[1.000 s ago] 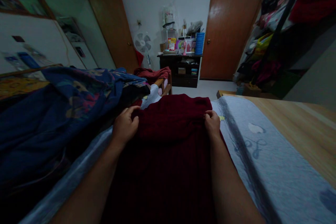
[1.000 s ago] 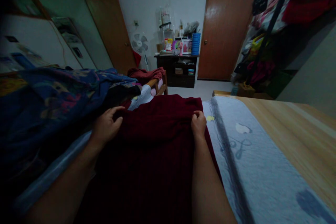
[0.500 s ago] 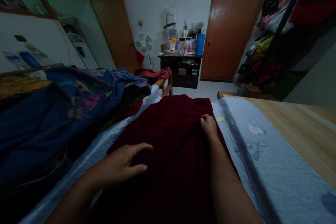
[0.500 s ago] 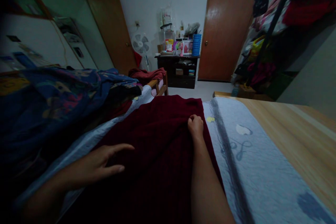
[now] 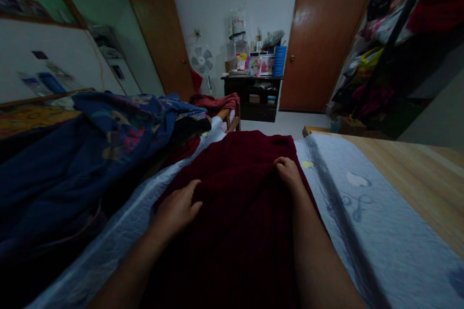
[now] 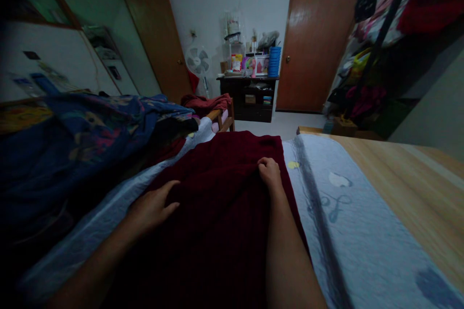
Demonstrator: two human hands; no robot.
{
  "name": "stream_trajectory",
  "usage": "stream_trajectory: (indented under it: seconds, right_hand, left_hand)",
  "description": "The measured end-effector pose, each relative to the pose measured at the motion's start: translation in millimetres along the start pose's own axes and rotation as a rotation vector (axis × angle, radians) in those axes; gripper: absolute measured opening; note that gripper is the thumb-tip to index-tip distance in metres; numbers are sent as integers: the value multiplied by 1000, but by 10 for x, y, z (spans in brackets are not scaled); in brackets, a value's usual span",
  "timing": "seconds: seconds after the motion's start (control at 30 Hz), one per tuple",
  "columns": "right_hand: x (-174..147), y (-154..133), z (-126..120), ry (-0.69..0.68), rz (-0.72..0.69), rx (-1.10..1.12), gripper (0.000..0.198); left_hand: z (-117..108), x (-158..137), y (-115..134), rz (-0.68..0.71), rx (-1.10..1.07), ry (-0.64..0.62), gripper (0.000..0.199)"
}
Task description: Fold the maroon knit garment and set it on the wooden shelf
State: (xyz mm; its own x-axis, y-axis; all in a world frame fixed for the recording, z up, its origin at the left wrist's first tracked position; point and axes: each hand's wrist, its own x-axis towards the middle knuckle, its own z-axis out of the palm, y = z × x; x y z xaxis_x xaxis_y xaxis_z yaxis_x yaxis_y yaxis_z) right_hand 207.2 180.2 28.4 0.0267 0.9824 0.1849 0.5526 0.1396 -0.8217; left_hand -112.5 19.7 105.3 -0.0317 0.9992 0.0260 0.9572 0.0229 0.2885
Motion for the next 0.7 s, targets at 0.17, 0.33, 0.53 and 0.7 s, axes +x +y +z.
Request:
stream_trajectory:
  seconds: [0.17,0.33,0.53,0.7]
  right_hand:
    - [-34,-141,-74,6,80,6,35]
    - [-64,-266,-209,-131,79,7,46]
    - [-118,-432,-345,-240,14,-35,39]
    - [-100,-341,-337,-187,1,-42,9]
  left_hand:
    - [-107,-101,477,148,-305,107,33]
    - [111,-426,1053,588,-339,-326,37]
    - [329,-388,1226,709,-226,-683,57]
    - [266,118,1099,615,-562,-633,23]
